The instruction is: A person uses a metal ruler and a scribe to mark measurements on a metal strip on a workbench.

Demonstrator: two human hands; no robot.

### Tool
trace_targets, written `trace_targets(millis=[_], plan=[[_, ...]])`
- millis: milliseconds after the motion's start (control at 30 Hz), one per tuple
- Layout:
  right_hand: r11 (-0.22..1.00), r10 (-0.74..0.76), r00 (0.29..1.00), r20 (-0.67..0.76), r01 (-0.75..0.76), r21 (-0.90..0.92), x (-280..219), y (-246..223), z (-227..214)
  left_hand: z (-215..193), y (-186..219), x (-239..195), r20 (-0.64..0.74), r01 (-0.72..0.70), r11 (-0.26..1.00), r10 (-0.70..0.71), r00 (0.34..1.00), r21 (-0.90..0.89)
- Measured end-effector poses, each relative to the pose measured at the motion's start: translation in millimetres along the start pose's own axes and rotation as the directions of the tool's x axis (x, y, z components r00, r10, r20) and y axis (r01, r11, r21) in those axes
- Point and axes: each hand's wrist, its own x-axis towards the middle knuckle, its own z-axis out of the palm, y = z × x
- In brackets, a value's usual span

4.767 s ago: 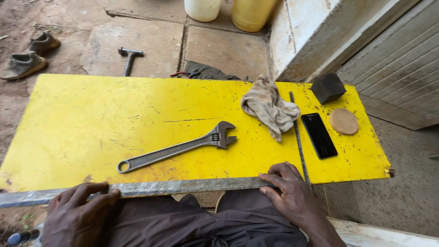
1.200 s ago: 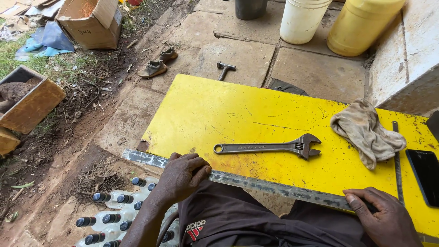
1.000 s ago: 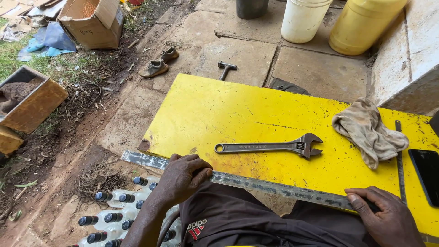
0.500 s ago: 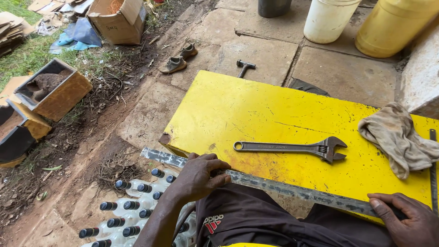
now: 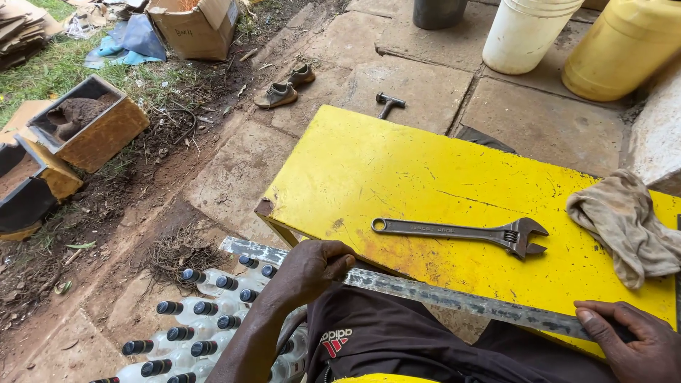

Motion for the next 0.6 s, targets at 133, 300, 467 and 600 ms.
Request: trace_targets(millis=[133, 300, 467, 600], plan=[[0.998, -0.038, 0.999, -0.033, 0.036, -0.047, 1, -3, -3, 6, -12, 4, -0.055, -0.082, 0.997, 0.081, 0.995, -0.015], [0.997, -0.041, 0.997, -0.068, 0.037, -0.069, -2, -6, -3, 4, -14, 2, -0.044, -0.09, 0.993, 0.086, 0.995, -0.077], [1.0, -0.015, 0.997, -0.078, 0.015, -0.003, -3, -7, 2, -1, -10, -2, 0.017, -0.119, 0.993, 0.119, 0.993, -0.002], [0.999, -0.027, 0.996, -0.088, 0.029, 0.029, -4, -11, 0, -3, -9, -4, 0.035, -0.14, 0.99, 0.141, 0.989, -0.012]])
